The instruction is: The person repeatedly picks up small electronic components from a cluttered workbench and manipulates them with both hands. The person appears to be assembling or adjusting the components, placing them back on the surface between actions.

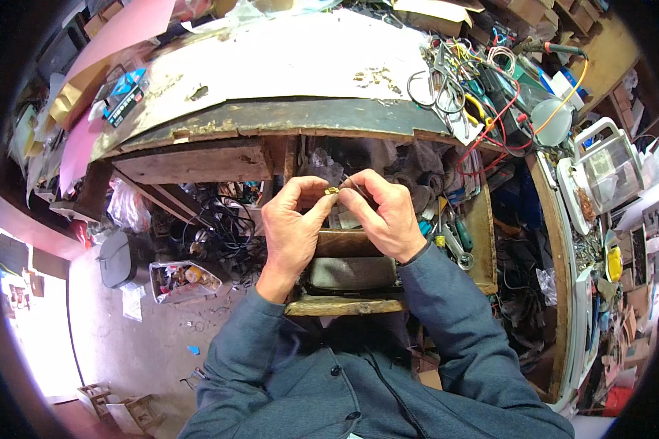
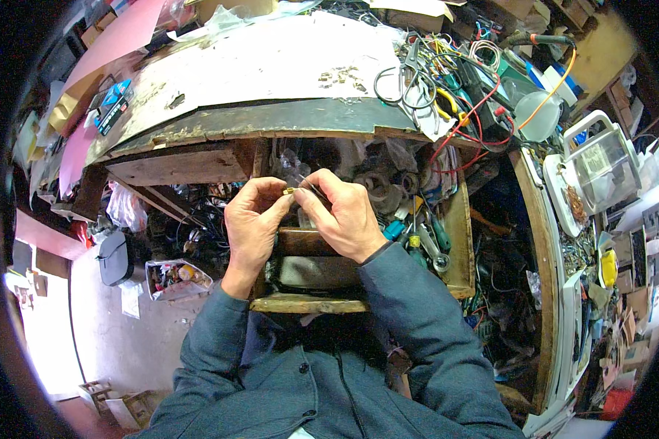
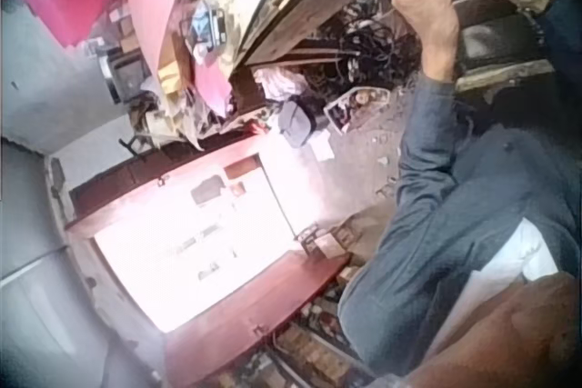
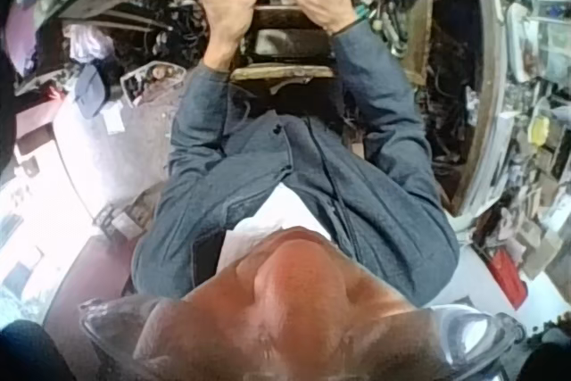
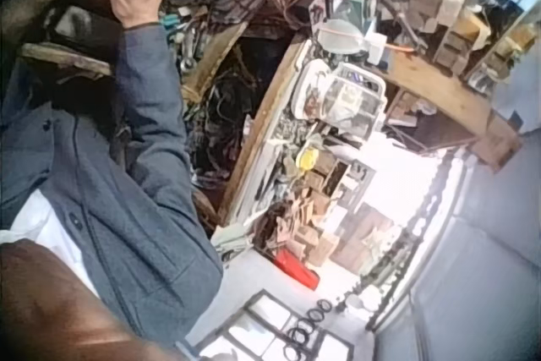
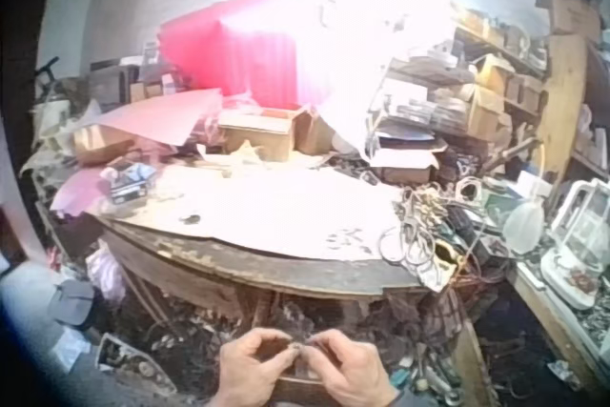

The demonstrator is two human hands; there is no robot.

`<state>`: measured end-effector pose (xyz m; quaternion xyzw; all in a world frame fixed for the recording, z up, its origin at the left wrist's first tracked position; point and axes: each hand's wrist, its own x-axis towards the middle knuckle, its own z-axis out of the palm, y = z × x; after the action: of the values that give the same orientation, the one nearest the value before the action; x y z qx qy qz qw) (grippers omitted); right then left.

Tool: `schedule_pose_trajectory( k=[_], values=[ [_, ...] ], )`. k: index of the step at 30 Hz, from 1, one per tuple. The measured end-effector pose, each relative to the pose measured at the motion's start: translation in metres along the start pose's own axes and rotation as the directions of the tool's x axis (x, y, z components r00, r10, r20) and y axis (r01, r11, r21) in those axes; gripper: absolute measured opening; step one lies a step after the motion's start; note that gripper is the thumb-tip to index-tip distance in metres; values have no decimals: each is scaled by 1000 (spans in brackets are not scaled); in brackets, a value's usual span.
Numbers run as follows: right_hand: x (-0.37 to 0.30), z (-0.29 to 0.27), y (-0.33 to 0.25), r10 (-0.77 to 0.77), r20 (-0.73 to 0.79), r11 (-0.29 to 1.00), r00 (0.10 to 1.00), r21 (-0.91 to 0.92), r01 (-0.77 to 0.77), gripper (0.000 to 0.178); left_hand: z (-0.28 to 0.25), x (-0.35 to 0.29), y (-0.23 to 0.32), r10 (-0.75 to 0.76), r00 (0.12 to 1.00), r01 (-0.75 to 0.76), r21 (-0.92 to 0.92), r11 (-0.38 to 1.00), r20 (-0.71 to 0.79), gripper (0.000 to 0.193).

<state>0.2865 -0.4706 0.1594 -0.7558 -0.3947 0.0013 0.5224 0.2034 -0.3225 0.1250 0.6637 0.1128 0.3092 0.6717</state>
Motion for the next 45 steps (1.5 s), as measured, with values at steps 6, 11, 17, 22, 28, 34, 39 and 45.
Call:
schedule_pose_trajectory(
  k=[6,11,17,22,28,34,39,45],
  values=[
    [0,2,-1,-19,-7,999,1000,-28,19,14,-4,-1,-3,-8,1000,7,65,998,26,16],
    [-1,1,-2,3,10,1000,1000,-3,-3,13,-2,0,-4,-31,999,29,-104,994,-11,15],
    [-1,-1,-7,-10,24,1000,1000,4,10,14,-5,0,0,-40,999,41,-94,995,9,14],
    [-1,-2,-8,-87,20,996,996,-31,87,13,-2,2,3,-47,998,53,-180,982,38,13],
    [-1,-2,-14,-33,28,999,999,-40,34,11,-2,1,-2,-41,998,53,-236,970,53,14],
    [-2,-3,-14,30,81,999,996,27,-33,9,-2,-1,2,-23,999,29,-242,970,26,14],
    [0,-6,-16,17,99,1000,995,7,-18,10,-5,-1,1,-48,997,58,-193,979,55,12],
    [0,-8,-16,2,107,1000,994,6,-3,12,-6,-2,0,-41,997,53,-213,975,62,12]
  ],
)
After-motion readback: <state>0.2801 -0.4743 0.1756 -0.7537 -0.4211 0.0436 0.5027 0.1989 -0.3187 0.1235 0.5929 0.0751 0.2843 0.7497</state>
